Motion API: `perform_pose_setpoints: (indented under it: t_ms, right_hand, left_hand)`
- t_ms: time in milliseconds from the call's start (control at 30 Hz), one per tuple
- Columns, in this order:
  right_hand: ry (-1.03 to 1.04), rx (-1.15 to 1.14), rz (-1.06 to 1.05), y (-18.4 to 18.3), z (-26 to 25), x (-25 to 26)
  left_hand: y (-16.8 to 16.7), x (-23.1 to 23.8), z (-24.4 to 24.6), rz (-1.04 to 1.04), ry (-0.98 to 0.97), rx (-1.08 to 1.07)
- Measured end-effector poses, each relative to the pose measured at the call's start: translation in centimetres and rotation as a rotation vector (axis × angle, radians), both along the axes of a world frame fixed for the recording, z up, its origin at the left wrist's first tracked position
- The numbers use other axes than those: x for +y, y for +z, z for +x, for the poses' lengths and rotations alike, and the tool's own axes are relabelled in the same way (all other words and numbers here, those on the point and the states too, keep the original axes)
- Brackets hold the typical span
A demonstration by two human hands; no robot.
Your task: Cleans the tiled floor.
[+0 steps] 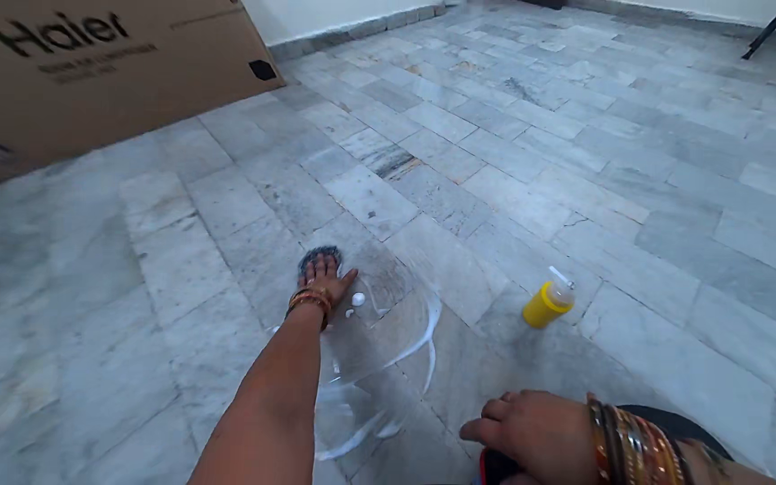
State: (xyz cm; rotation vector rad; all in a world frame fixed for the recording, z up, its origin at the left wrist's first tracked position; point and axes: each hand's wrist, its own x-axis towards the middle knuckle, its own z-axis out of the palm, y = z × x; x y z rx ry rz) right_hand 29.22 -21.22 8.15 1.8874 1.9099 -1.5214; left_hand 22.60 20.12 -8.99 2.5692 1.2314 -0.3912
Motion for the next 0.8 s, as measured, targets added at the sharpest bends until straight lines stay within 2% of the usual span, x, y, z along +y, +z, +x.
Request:
perform_pose_setpoints:
  t_ms: [167, 333, 467, 567, 667, 800]
  right_hand:
    - [-0.016, -0.065, -0.004, 0.4, -0.9, -0.1]
    - [0.003, -0.146, -0.023, 1.2, -2.1, -0.2]
    - [0.045, -0.168, -0.007, 1.9, -3.0, -0.6]
    - [0.072, -0.167, 0.003, 1.8, -3.3, -1.0]
    - [0.097, -0.155, 0.024, 1.2, -2.9, -1.6]
    - [0.1, -0.077, 0.127, 0.6, -2.1, -2.4]
  left_hand:
    - [-0.1, -3.1, -11.3, -0.009, 0.079, 0.09]
    - [-0.4, -11.5, -16.1, -0.022, 0.028, 0.067]
    - [-0.6, -18.1, -15.1, -0.089, -0.086, 0.016]
    - [-0.3, -20.2, -12.1, -0.141, -0.139, 0.012]
    - [-0.2, -19.1, -9.0, -0.157, -0.121, 0.022]
    - [-1.2, -15.0, -4.8, -0.084, -0.091, -0.047]
